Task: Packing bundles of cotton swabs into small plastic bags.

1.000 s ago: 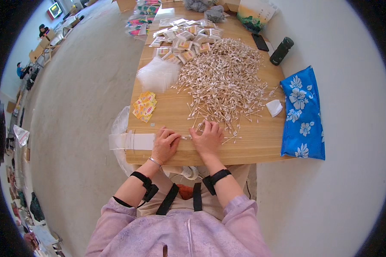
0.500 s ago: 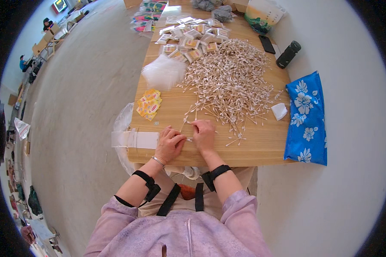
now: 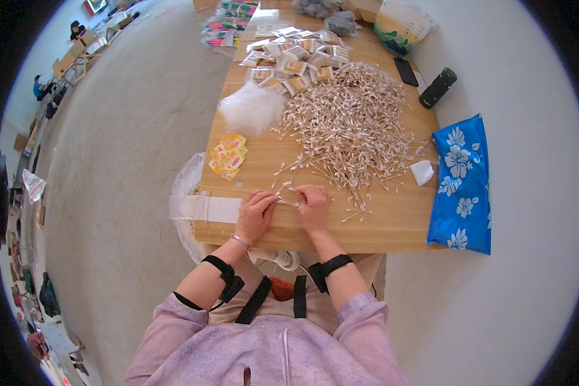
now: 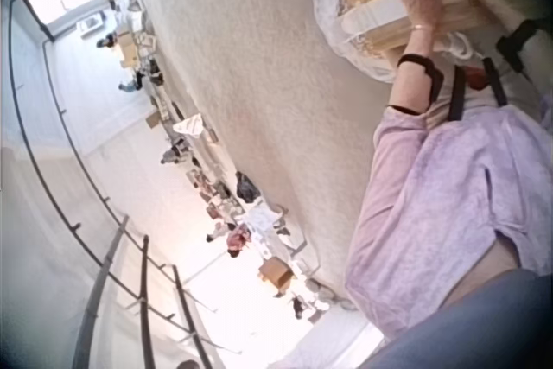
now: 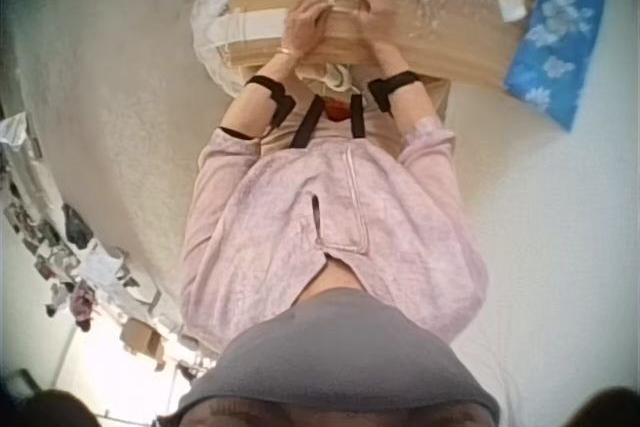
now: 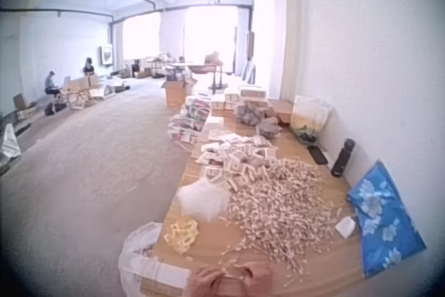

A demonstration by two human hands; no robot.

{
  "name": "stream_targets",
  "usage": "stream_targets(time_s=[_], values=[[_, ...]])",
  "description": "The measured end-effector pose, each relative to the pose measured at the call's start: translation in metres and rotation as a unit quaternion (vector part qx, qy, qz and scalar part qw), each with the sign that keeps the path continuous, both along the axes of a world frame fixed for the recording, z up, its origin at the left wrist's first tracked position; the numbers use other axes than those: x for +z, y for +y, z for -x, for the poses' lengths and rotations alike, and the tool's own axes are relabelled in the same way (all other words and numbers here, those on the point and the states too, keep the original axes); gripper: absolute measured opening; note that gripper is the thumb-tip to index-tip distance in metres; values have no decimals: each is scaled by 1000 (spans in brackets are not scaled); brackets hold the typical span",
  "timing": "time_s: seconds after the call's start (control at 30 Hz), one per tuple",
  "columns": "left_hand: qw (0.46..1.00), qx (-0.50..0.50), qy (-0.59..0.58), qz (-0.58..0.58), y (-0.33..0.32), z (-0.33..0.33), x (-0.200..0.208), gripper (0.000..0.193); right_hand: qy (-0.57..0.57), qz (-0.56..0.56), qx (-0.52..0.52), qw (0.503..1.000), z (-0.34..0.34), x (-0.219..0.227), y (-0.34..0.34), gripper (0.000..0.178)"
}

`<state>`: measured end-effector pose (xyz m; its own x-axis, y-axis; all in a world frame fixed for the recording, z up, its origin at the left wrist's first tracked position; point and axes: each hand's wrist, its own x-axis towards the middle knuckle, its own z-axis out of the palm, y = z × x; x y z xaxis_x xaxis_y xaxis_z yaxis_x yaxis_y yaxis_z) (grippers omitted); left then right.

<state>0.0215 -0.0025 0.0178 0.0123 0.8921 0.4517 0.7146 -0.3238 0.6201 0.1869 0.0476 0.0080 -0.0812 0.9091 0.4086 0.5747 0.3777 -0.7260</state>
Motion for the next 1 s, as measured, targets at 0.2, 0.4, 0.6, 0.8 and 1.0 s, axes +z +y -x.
stream_targets(time_s=[0.2, 0.4, 0.6, 0.8, 1.0], values=[[999, -45, 5, -10, 0, 3, -4, 14, -34, 8, -59, 998, -15, 4, 14, 7], [998, -57, 20, 9, -1, 2, -1, 31, -30, -4, 32, 999, 6, 7, 8, 9], [998, -55, 6, 41, -4, 0, 13, 51, 69, 51, 97, 992, 10, 4, -5, 17], [997, -75, 2, 38, -3, 2, 9, 35, -91, -25, -30, 995, -33, 1, -9, 25], [996, -78, -44, 9, -1, 3, 0, 14, -173, 12, 63, 983, -17, 29, -26, 29]])
